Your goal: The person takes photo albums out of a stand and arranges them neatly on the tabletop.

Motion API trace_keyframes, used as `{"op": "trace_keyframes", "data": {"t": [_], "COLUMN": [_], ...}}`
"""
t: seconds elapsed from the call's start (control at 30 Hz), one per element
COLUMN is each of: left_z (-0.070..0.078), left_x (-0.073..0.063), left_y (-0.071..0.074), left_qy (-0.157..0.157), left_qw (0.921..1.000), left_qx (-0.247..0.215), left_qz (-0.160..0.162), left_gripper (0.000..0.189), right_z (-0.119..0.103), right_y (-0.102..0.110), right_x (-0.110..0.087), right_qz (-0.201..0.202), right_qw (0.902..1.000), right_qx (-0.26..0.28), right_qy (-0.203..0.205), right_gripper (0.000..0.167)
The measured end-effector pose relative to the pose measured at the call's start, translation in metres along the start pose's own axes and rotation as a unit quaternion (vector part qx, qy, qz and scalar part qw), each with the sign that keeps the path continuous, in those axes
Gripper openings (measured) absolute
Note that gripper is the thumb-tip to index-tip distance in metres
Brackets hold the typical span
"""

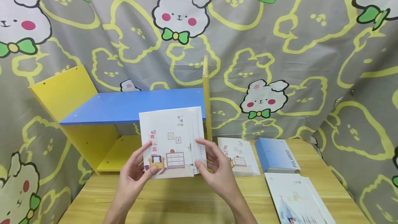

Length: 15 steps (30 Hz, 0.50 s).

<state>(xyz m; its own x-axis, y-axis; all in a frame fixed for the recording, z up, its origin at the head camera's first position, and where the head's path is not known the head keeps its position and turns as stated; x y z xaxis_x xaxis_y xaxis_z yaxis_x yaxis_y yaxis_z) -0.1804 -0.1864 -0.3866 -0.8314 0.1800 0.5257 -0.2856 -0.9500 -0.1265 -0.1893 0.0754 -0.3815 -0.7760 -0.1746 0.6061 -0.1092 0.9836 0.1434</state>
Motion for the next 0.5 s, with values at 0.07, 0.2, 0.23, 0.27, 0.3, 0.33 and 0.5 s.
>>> {"op": "trace_keyframes", "data": {"t": [0.07, 0.2, 0.23, 0.27, 0.3, 0.33, 0.5], "left_z": [-0.002, -0.005, -0.006, -0.006, -0.007, -0.008, -0.009], "left_x": [0.001, 0.001, 0.001, 0.000, 0.000, -0.001, -0.001], "left_y": [-0.003, -0.006, -0.006, -0.007, -0.008, -0.009, -0.012], "left_qy": [0.000, 0.008, 0.010, 0.011, 0.011, 0.012, 0.014], "left_qw": [1.0000, 0.9999, 0.9999, 0.9999, 0.9999, 0.9998, 0.9998], "left_qx": [-0.001, -0.005, -0.007, -0.009, -0.010, -0.012, -0.010], "left_qz": [-0.003, -0.005, -0.004, -0.005, -0.006, -0.006, -0.006], "left_gripper": [0.066, 0.066, 0.066, 0.066, 0.066, 0.066, 0.066], "right_z": [0.000, 0.000, 0.000, 0.001, 0.001, 0.001, 0.002], "right_y": [0.003, 0.007, 0.008, 0.008, 0.009, 0.010, 0.013], "right_x": [-0.001, -0.003, -0.004, -0.005, -0.006, -0.007, -0.009], "right_qz": [-0.001, 0.001, 0.002, 0.003, 0.003, 0.003, 0.004], "right_qw": [1.0000, 1.0000, 1.0000, 1.0000, 0.9999, 0.9999, 0.9999], "right_qx": [-0.001, -0.002, -0.003, -0.005, -0.006, -0.005, -0.006], "right_qy": [-0.002, -0.008, -0.008, -0.007, -0.008, -0.010, -0.009], "right_gripper": [0.057, 0.057, 0.057, 0.057, 0.057, 0.057, 0.057]}}
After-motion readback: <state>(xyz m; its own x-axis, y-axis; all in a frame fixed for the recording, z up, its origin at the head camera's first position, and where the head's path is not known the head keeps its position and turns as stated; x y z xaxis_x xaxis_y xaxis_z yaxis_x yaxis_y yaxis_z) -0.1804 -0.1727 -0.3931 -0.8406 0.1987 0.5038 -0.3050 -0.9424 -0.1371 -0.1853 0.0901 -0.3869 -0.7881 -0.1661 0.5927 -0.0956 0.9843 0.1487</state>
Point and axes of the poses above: each hand's wrist, its own x-axis towards the middle knuckle, its own y-axis out of the back of the hand, z = x × y, the point moved 2 cm from there along x, towards the middle knuckle, and after that the axes turned 10 degrees about -x, right-handed, at the moved point
